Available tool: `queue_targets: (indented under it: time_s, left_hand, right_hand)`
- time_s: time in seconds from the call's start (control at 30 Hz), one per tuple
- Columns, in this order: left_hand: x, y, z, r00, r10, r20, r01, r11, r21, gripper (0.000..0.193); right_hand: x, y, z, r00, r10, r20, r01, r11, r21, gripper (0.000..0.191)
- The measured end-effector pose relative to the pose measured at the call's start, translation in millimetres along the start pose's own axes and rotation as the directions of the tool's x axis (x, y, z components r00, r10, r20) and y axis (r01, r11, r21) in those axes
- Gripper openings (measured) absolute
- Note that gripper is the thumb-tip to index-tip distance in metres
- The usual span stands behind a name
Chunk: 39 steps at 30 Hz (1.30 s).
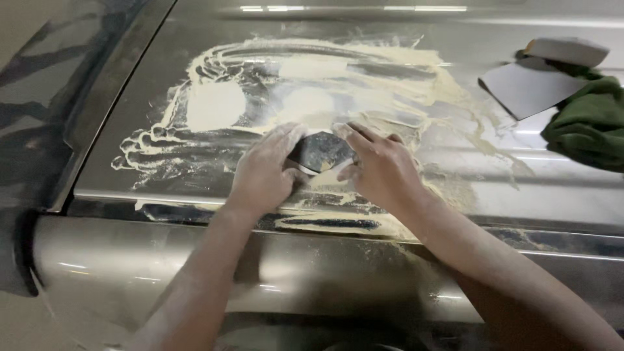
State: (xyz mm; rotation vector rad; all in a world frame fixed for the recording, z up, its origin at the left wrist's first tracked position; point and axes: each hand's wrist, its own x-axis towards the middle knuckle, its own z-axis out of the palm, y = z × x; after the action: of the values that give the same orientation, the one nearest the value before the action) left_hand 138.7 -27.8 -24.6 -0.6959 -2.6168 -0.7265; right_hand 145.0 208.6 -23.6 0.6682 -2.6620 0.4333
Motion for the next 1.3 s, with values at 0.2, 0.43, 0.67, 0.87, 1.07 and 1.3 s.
queue_targets:
  time_s: [0.2,0.43,0.67,0.87,1.07,1.3]
  left_hand:
    - [-16,11,-10,0.996,-0.043,0.082,0.046,0.998,-0.038,0.073]
    - [6,3,-17,0.994,-0.067,0.083,0.069,0.997,-0.028,0.075]
    - [-17,13,-15,0.999,0.015,0.035,-0.013,0.998,-0.068,0.073]
    - [2,2,-19,0.998,-0.03,0.051,0.032,0.999,-0.04,0.069]
    - [-13,10,-22,0.997,-0.025,0.074,0.029,0.998,-0.054,0.068]
    - [4,11,-26,0.993,-0.082,0.089,0.087,0.995,-0.051,0.071]
  right_hand:
    - [-17,-27,-24,0.979,0.12,0.164,-0.116,0.993,-0.036,0.072]
    - [12,-18,-17,0.96,0.213,0.182,-0.235,0.965,0.115,0.066]
    - [-21,-17,-9,0.986,-0.149,-0.079,0.139,0.984,-0.115,0.041]
    - [15,-18,-12,0.92,0.291,0.262,-0.321,0.944,0.076,0.054]
    - [-9,-27,-16,0.985,-0.101,-0.137,0.089,0.992,-0.092,0.068]
    - [11,-24,-16,0.942,0.256,0.218,-0.271,0.962,0.04,0.056]
